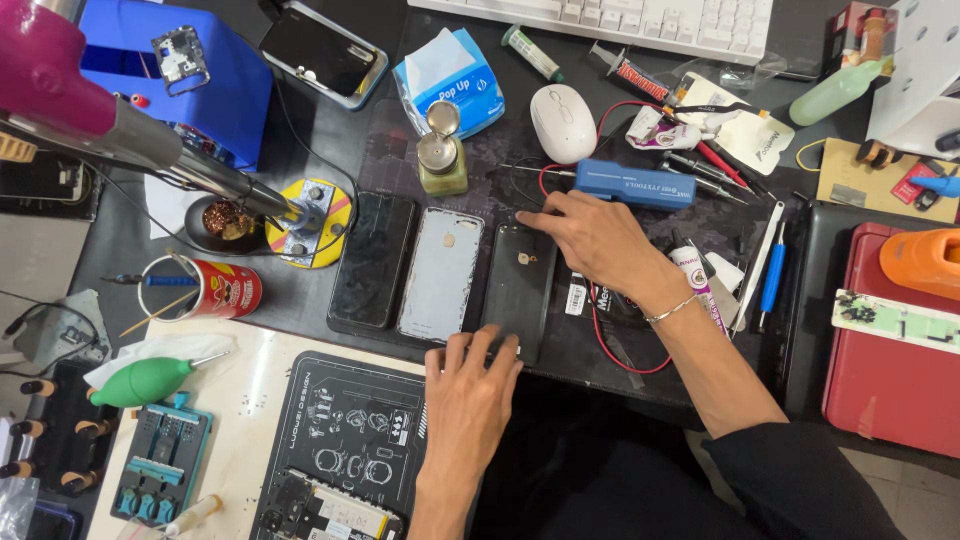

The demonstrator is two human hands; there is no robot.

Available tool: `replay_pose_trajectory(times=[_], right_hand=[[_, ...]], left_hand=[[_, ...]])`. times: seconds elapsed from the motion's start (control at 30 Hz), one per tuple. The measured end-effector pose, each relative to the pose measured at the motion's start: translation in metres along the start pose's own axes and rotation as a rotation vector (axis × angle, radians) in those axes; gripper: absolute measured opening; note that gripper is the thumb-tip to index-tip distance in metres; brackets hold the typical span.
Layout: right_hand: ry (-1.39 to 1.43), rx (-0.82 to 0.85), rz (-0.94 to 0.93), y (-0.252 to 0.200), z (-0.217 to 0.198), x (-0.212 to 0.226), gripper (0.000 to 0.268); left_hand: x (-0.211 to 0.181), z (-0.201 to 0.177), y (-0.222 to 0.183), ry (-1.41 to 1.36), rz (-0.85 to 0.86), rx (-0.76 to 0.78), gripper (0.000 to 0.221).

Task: The person removes the back cover of a mobile phone, detaches internal components by hand and with a small tool, and manages parts on a workspace.

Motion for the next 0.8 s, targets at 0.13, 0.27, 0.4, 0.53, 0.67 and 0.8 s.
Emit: replay_pose_trajectory(times=[0.13,0.27,0.4,0.53,0.67,0.8], right_hand=[[0.016,0.003,0.000,0.001,0.001,-0.002,0.041],[0.037,-0.058,-0.003,0.000,-0.002,-0.005,0.034],[0.052,-0.100,0.016,-0.002,-0.005,-0.008,0.030],[0.057,-0.121,0.024,-0.004,-0.009,-0.008,0.030],[0.065,-0.127,0.019,-0.004,-0.012,-0.006,0.033],[0.013,-0.132,0.016,-0.003,-0.011,-0.002,0.034]], left_hand=[[0.004,0.008,-0.003,0.038,-0.019,0.046,0.022],[0.009,0.010,-0.006,0.088,-0.024,0.024,0.024],[0.014,0.008,-0.006,0.108,-0.038,-0.008,0.026],[0.017,0.010,-0.007,0.115,-0.060,-0.019,0.026],[0.019,0.011,-0.007,0.124,-0.055,-0.026,0.026],[0.020,0.011,-0.005,0.124,-0.052,-0.023,0.025]])
Point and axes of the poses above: each hand's wrist, its own y-axis towards the middle knuckle, its own z-axis out of the palm, x = y × z, the point moved 5 cm from there along y, towards the middle knuckle, and after that the axes turned 1 degree about -z, right-handed, at the moved point
